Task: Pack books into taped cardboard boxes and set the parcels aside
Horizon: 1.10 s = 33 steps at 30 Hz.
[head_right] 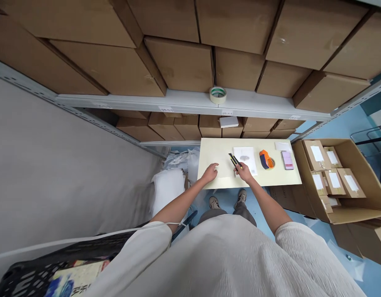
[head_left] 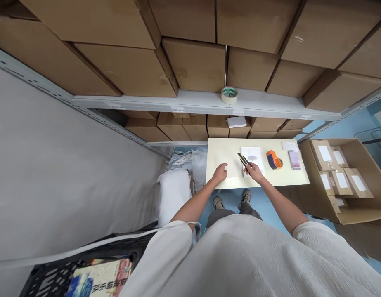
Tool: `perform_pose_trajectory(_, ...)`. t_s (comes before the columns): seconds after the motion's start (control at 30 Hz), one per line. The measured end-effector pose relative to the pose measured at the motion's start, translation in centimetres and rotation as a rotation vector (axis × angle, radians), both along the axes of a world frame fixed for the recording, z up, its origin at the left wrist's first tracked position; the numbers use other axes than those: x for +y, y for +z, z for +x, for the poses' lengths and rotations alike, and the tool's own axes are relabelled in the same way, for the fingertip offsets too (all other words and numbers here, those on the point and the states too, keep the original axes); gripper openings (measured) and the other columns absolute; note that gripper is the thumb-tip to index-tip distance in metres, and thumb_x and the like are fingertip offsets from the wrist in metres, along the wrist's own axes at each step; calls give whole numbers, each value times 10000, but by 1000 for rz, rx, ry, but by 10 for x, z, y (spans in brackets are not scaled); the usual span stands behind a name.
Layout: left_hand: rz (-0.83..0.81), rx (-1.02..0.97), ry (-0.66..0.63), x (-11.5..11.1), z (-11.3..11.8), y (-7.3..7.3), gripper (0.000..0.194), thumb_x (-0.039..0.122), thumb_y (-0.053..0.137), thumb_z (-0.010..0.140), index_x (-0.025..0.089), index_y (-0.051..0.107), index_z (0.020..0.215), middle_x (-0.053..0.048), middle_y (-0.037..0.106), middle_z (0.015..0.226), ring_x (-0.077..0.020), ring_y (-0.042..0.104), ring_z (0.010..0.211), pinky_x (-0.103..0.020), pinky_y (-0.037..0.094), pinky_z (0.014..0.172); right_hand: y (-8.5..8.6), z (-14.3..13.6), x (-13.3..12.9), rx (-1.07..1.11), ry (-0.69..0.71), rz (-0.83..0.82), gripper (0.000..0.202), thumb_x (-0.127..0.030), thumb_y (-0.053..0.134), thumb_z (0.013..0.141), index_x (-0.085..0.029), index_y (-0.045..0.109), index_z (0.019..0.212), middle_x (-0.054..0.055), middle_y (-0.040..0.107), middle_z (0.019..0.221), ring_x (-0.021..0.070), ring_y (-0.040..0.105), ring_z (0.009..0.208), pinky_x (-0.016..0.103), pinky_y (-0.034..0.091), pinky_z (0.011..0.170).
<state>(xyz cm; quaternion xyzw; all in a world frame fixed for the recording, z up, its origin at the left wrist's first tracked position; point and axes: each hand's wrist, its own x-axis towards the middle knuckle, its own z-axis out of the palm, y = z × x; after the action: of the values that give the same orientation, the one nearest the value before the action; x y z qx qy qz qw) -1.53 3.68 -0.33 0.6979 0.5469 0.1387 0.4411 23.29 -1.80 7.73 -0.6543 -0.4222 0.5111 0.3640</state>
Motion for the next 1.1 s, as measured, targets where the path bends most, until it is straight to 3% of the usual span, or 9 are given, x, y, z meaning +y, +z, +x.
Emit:
perform_pose_trajectory(0.23,-6,8,-95,10,81,-2,562,66,520,888,162,655,1425,-144,633,1532,-284,590,1444,-445,435,1274,-3,91,-4,25,46,18,538,-543,664,891,-222,593,1316,130,775,1200,204,692,855,395,579,836)
perform_pose_trajectory(0.33,-11,4,-111,15,116,-3,551,73,535,873,167,671,1398,-140,653,1505,-284,592,1440,-450,429,1279,-6,136,-4,-91,-68,11,592,-560,578,935,-217,589,1418,141,752,1242,243,698,947,438,591,891)
perform_pose_trajectory(0.47,-27,28,-142,19,156,-6,544,79,529,881,171,666,1400,-140,645,1515,-284,587,1449,-448,426,1279,-9,198,-6,-302,-238,10,614,-597,376,1025,-193,625,1415,169,738,1271,298,690,1134,444,579,969)
perform_pose_trajectory(0.6,-42,57,-165,17,184,-10,541,81,518,884,158,664,1399,-152,644,1511,-285,595,1439,-448,431,1276,-12,245,-13,-506,-248,-74,582,-492,425,1023,-170,562,1488,183,745,1281,315,706,1093,436,565,960)
perform_pose_trajectory(0.8,-58,92,-148,8,206,-16,546,106,549,859,180,676,1385,-139,655,1501,-304,584,1449,-489,416,1287,-31,274,-21,-707,-157,-254,470,-339,494,1026,-184,503,1470,176,741,1285,311,716,1070,398,537,889)
perform_pose_trajectory(1.1,-101,218,-203,-5,214,-11,524,110,536,874,162,678,1375,-158,638,1525,-320,575,1451,-486,408,1277,-52,275,-20,-871,56,-377,344,-280,493,1057,-197,526,1389,191,659,1275,300,675,1056,382,494,827)
